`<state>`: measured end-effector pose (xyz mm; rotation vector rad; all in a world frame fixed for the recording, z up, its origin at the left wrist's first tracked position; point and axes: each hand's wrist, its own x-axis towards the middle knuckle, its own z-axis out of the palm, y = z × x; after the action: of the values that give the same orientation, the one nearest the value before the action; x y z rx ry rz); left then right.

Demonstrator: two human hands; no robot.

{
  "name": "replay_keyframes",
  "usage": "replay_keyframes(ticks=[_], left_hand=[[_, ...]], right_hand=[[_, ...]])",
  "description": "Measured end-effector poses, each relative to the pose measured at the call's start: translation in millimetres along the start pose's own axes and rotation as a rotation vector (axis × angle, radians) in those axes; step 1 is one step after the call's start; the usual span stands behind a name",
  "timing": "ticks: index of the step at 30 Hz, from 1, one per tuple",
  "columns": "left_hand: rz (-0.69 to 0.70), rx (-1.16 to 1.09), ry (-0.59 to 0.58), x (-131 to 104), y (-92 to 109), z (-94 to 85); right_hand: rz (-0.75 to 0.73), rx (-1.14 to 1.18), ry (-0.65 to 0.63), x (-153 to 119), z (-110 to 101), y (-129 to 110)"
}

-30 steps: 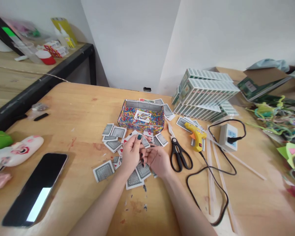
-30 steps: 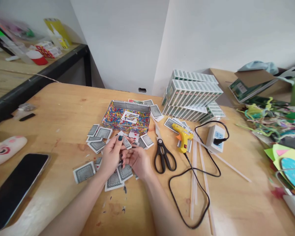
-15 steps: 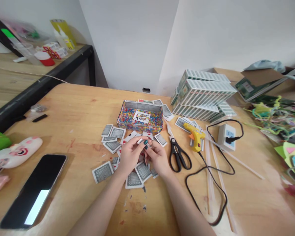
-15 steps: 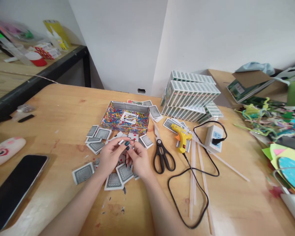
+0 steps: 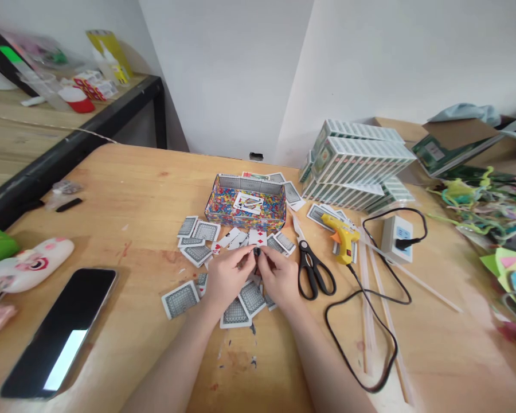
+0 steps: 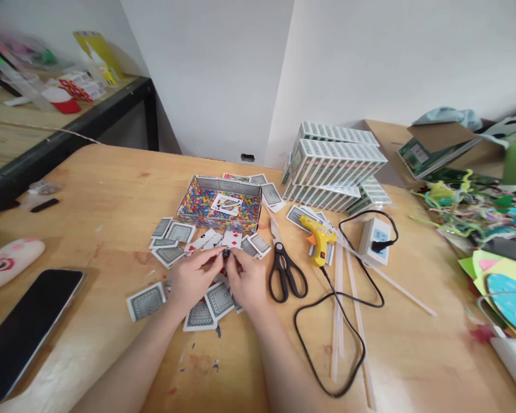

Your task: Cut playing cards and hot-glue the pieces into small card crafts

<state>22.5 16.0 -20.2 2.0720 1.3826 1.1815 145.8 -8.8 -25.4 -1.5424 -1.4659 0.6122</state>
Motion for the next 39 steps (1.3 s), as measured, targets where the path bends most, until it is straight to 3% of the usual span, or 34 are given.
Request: replay_keyframes(ticks=[13,28,36,39], left_hand=[[0.105,0.258,-0.051,-4.0,-0.7,3.5],[0.130,0.244,-0.229,-3.4,-4.8,-2.4],[0.039,0.098,-0.200,1.1,-5.8,-6.4],[0.023,0.110,-0.168,1.2,-6.1,-6.3]], right_hand=[[0.085,-0.064,-0.007,2.1,0.9,-0.6],[0.121,0.031,-0.083,1.2,0.2,4.0],[0.147,0.288,-0.101,0.0,2.6,5.5],[0.104,0.247,-0.077,-0.4,2.8,5.5]])
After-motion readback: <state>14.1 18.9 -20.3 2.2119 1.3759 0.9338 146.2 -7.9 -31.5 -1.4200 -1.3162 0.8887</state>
